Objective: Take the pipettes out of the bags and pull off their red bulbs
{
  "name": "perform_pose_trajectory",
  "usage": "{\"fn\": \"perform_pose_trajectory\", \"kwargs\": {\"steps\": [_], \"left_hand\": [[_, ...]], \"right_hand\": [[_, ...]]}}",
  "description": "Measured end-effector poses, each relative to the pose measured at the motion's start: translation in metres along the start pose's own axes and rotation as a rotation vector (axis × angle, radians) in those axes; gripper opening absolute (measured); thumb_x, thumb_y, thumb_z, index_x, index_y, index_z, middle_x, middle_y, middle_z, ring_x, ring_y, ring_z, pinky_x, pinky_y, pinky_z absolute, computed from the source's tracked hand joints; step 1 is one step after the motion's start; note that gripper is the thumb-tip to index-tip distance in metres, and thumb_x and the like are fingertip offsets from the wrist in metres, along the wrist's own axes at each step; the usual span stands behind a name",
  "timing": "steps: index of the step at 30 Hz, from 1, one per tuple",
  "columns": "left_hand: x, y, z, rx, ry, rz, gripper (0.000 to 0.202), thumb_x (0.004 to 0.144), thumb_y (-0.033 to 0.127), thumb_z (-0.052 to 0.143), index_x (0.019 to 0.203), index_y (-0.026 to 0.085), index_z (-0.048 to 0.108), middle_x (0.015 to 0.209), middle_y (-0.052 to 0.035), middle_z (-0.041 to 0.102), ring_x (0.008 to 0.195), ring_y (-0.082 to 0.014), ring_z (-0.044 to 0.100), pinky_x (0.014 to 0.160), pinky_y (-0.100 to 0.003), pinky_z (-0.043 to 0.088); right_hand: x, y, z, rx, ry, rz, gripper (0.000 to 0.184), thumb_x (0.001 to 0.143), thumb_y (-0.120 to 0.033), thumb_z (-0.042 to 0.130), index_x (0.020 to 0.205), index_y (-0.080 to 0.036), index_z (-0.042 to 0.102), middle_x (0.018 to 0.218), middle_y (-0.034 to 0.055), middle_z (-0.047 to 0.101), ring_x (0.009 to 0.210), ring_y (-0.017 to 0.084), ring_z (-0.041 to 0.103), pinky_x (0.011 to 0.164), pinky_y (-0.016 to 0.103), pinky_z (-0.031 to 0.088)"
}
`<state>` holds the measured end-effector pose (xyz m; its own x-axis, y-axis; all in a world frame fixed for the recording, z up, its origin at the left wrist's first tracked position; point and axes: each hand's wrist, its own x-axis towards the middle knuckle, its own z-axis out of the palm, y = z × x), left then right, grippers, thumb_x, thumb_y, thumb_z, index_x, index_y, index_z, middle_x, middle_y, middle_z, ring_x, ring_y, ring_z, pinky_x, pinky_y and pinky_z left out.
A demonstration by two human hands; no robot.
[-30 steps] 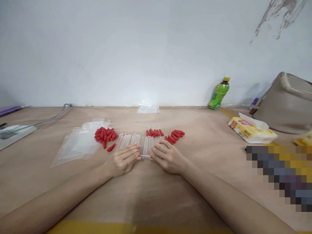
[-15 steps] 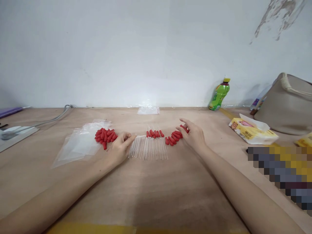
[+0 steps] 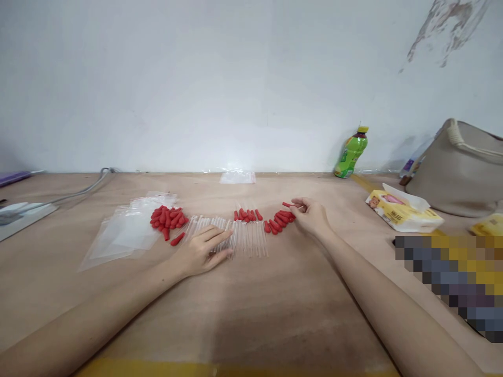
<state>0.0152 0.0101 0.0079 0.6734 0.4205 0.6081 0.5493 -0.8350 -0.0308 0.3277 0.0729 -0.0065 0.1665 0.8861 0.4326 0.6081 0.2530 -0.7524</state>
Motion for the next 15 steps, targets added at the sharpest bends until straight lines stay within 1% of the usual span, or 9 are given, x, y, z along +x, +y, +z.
{"fn": "perform_pose_trajectory", "kwargs": {"steps": [3, 5, 7, 10, 12, 15], "left_hand": [[0.0, 0.001, -0.005, -0.039, -0.058, -0.041, 0.047, 0.076, 0.044, 0.058, 0.113, 0.016, 0.054, 0.104, -0.0113, 0.06, 0.1, -0.0244, 0.054, 0.085, -0.04, 0.047], [-0.001, -0.001, -0.007, -0.046, -0.085, -0.045, 0.051, 0.074, 0.047, 0.059, 0.115, 0.017, 0.053, 0.11, -0.012, 0.059, 0.107, -0.0265, 0.052, 0.091, -0.044, 0.043], [-0.001, -0.002, -0.008, -0.051, -0.114, -0.051, 0.052, 0.075, 0.048, 0.058, 0.116, 0.017, 0.053, 0.113, -0.012, 0.058, 0.111, -0.0267, 0.05, 0.096, -0.047, 0.038], [-0.002, -0.004, -0.006, -0.057, -0.164, -0.091, 0.051, 0.076, 0.047, 0.056, 0.117, 0.016, 0.052, 0.115, -0.0115, 0.058, 0.114, -0.0256, 0.048, 0.102, -0.048, 0.031], [-0.003, -0.005, -0.004, -0.066, -0.191, -0.119, 0.051, 0.077, 0.048, 0.056, 0.117, 0.017, 0.052, 0.116, -0.0109, 0.058, 0.114, -0.0248, 0.049, 0.103, -0.049, 0.029], [-0.002, -0.005, -0.003, -0.072, -0.195, -0.14, 0.053, 0.076, 0.052, 0.056, 0.117, 0.019, 0.052, 0.115, -0.0103, 0.058, 0.112, -0.0249, 0.05, 0.102, -0.05, 0.028]], "right_hand": [[-0.003, -0.007, 0.0, 0.0, -0.016, -0.049, 0.032, 0.066, -0.039, 0.06, 0.086, -0.015, 0.061, 0.071, 0.004, 0.062, 0.053, 0.011, 0.049, 0.052, 0.026, 0.042], [-0.005, -0.012, -0.001, -0.04, -0.029, -0.099, 0.027, 0.066, -0.041, 0.06, 0.079, -0.017, 0.06, 0.071, 0.0033, 0.062, 0.054, 0.011, 0.047, 0.052, 0.026, 0.04], [-0.007, -0.016, -0.002, -0.095, -0.034, -0.128, 0.024, 0.066, -0.04, 0.06, 0.075, -0.018, 0.06, 0.072, 0.0031, 0.063, 0.056, 0.012, 0.047, 0.054, 0.026, 0.04], [-0.008, -0.018, -0.004, -0.151, -0.048, -0.137, 0.021, 0.066, -0.038, 0.059, 0.074, -0.018, 0.061, 0.073, 0.0031, 0.064, 0.059, 0.013, 0.049, 0.056, 0.027, 0.039], [-0.008, -0.018, -0.005, -0.173, -0.05, -0.127, 0.023, 0.066, -0.04, 0.059, 0.074, -0.019, 0.062, 0.074, 0.003, 0.065, 0.06, 0.014, 0.05, 0.056, 0.027, 0.039], [-0.007, -0.017, -0.007, -0.169, -0.006, -0.103, 0.026, 0.069, -0.043, 0.057, 0.075, -0.019, 0.063, 0.074, 0.003, 0.065, 0.061, 0.014, 0.05, 0.057, 0.027, 0.039]]}}
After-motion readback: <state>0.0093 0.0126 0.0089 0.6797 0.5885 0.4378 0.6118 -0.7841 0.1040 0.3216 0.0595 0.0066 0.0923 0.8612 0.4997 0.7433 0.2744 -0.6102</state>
